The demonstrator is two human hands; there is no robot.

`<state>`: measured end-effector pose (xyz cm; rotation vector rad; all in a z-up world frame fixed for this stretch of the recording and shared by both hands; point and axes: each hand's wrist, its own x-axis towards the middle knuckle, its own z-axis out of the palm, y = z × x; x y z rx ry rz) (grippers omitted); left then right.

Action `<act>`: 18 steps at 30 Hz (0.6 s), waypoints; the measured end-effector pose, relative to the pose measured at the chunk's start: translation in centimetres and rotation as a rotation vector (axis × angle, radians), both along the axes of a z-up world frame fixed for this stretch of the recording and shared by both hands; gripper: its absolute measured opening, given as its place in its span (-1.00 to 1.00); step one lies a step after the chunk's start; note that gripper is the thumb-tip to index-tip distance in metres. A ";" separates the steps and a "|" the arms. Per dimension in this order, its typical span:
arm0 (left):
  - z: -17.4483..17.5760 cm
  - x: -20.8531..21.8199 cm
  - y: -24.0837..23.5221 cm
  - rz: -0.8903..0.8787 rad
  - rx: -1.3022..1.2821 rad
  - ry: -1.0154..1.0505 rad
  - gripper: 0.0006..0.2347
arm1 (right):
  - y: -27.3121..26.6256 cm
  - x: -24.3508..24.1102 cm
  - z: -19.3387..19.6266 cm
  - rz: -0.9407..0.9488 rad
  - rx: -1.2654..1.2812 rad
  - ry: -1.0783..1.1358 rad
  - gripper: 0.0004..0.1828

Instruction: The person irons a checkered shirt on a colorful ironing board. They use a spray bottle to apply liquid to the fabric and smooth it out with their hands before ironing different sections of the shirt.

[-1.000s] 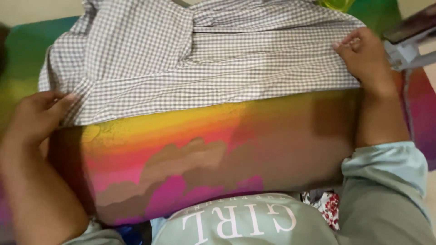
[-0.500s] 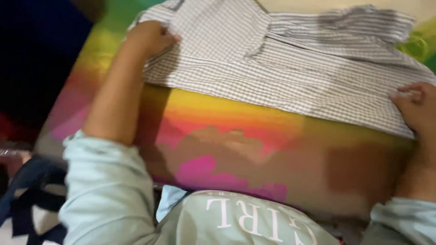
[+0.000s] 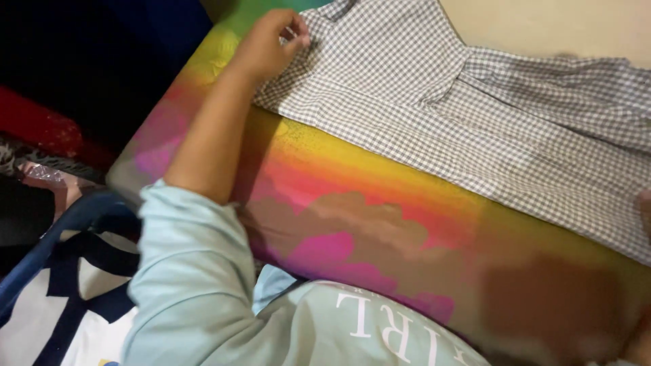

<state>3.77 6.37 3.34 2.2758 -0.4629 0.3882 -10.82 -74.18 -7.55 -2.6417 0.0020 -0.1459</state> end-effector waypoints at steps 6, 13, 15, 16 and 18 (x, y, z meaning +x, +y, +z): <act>0.8 -6.8 3.3 -0.267 0.394 0.209 -0.73 | 3.6 -3.0 2.7 0.268 -0.338 0.059 -0.48; -4.1 -7.5 3.9 -0.087 0.811 -0.405 -0.87 | 5.3 -3.4 2.8 0.260 -0.519 0.043 -0.68; -1.6 -9.0 3.5 -0.069 0.810 -0.301 -0.88 | 4.7 -3.9 3.1 0.232 -0.463 0.011 -0.70; -0.3 -9.5 3.2 -0.048 0.806 -0.195 -0.89 | 4.2 -4.1 3.2 0.207 -0.407 -0.022 -0.71; 2.8 -11.6 3.1 -0.082 0.833 -0.184 -0.90 | 1.7 -4.3 3.2 0.274 -0.259 -0.141 -0.68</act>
